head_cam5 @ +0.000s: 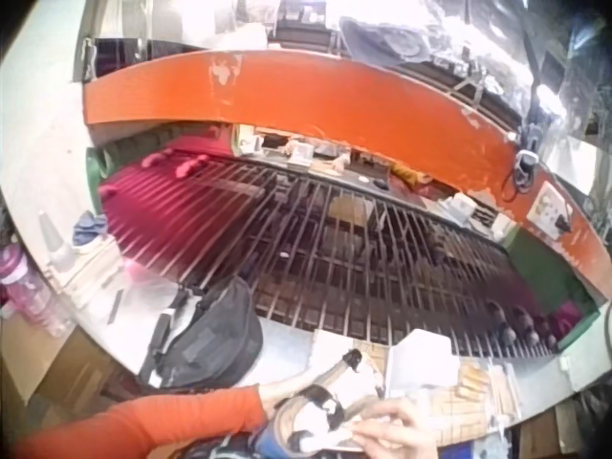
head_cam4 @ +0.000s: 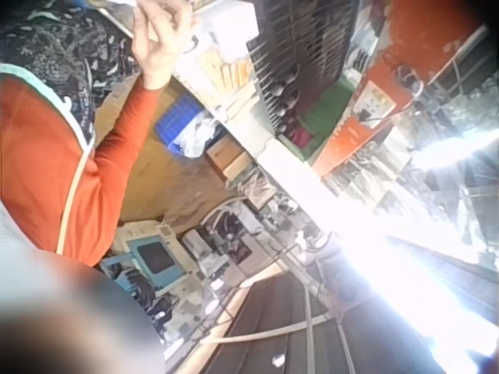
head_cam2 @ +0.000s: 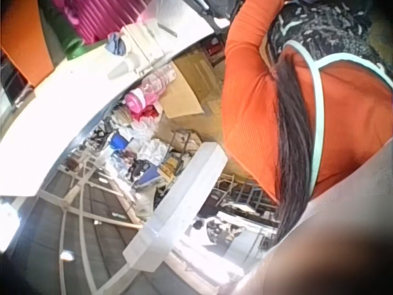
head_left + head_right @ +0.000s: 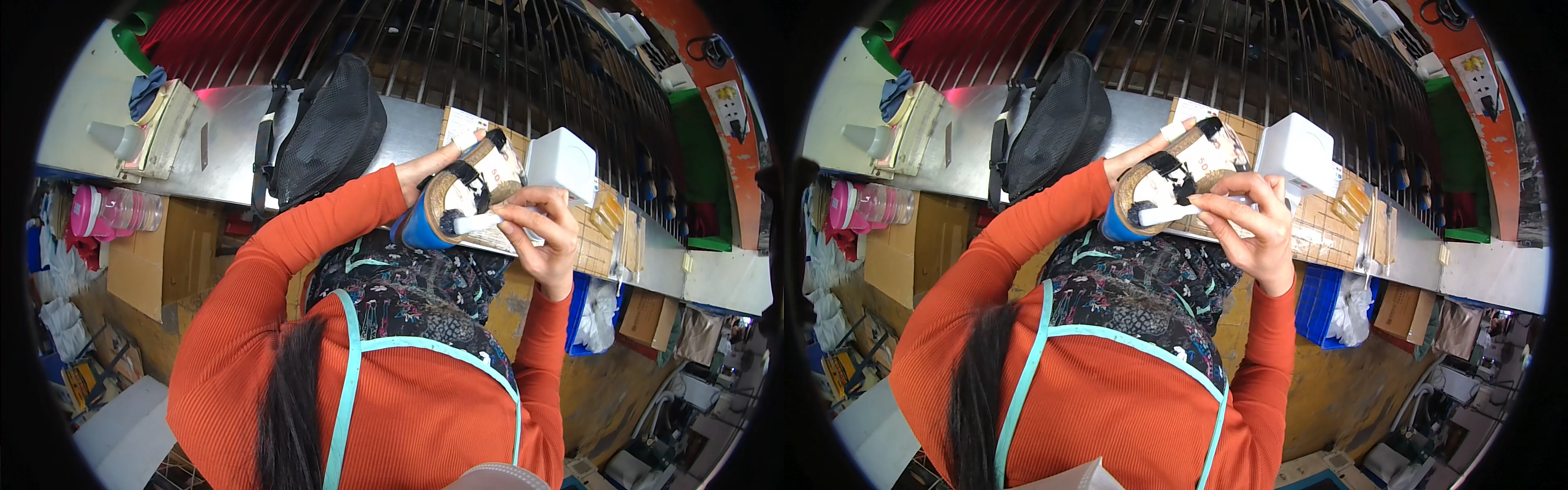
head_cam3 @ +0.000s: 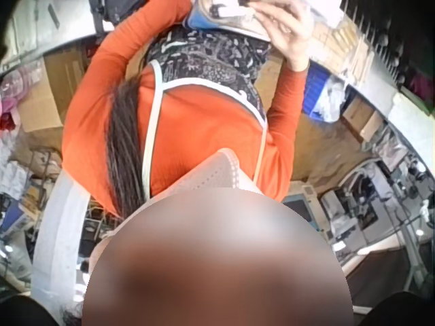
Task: The person stirs a viscous substance in a small container with a stick, then applies it to the sole and strap areas of two sandals using the stick. The sandals are handled one at a time and placed back on a drying rack after coating.
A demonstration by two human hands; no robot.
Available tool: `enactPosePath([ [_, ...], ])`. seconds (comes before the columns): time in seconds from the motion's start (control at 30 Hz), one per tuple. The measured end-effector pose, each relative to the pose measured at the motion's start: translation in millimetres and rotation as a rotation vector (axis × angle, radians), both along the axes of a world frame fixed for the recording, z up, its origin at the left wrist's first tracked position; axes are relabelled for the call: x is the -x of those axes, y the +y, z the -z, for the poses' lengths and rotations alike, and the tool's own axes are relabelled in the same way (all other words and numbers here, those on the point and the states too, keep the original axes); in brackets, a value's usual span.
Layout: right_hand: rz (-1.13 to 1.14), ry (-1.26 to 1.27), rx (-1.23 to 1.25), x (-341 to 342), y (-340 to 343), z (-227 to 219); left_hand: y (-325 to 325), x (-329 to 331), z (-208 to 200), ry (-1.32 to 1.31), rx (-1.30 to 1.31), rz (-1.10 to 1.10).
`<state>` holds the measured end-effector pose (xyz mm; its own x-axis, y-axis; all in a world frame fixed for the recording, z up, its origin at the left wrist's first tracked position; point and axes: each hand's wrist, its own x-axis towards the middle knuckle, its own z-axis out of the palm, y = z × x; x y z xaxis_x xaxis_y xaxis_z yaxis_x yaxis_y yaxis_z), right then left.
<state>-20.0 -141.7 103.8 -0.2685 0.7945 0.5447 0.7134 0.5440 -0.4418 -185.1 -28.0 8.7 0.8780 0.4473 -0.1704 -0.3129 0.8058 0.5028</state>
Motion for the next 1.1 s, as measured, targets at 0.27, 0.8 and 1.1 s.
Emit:
enactPosePath([
  [0.27, -0.222, -0.025, 0.081, -4, 22, -6, -27, 16, 24, -0.192, -0.607, 0.305],
  [0.8, 0.413, -0.117, -0.211, 28, -38, 21, 20, -10, 4, -0.253, -0.192, 0.003],
  [1.1, 0.597, 0.222, -0.103, 39, -39, 48, 9, -2, -29, 0.045, -0.406, -0.231],
])
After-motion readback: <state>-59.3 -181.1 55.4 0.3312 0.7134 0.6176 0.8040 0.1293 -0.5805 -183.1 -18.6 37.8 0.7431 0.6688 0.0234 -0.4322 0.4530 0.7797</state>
